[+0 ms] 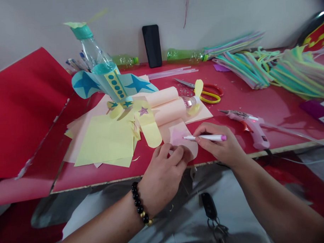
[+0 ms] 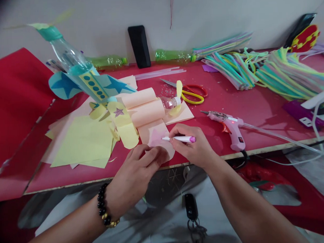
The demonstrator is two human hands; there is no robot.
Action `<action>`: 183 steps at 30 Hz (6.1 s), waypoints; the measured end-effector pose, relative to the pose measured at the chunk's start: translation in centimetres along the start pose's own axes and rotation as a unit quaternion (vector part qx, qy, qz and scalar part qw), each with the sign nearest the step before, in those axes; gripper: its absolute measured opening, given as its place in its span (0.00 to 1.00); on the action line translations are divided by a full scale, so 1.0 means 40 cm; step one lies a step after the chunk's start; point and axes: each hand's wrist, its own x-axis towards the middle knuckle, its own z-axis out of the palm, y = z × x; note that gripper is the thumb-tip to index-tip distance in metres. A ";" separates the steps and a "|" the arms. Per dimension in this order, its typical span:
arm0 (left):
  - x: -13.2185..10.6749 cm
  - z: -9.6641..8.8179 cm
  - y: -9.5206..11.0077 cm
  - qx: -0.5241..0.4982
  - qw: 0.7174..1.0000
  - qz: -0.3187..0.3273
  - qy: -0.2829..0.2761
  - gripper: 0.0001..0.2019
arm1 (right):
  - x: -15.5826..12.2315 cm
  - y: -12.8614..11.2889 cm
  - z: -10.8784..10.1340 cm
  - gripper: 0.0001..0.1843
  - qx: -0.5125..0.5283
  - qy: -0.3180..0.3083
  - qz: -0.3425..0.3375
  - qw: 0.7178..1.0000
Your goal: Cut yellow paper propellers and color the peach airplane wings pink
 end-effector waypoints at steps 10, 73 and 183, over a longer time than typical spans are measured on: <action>0.001 -0.005 0.001 0.005 1.000 -0.002 -0.003 0.17 | 0.000 -0.001 -0.001 0.05 -0.002 0.008 -0.002 1.000; -0.041 0.027 -0.026 -0.001 0.992 0.011 0.123 0.18 | 0.008 -0.040 0.088 0.03 0.010 -0.006 0.012 1.000; -0.037 0.033 -0.023 0.043 0.994 0.018 0.102 0.18 | 0.003 -0.043 0.093 0.01 -0.057 0.017 -0.049 0.997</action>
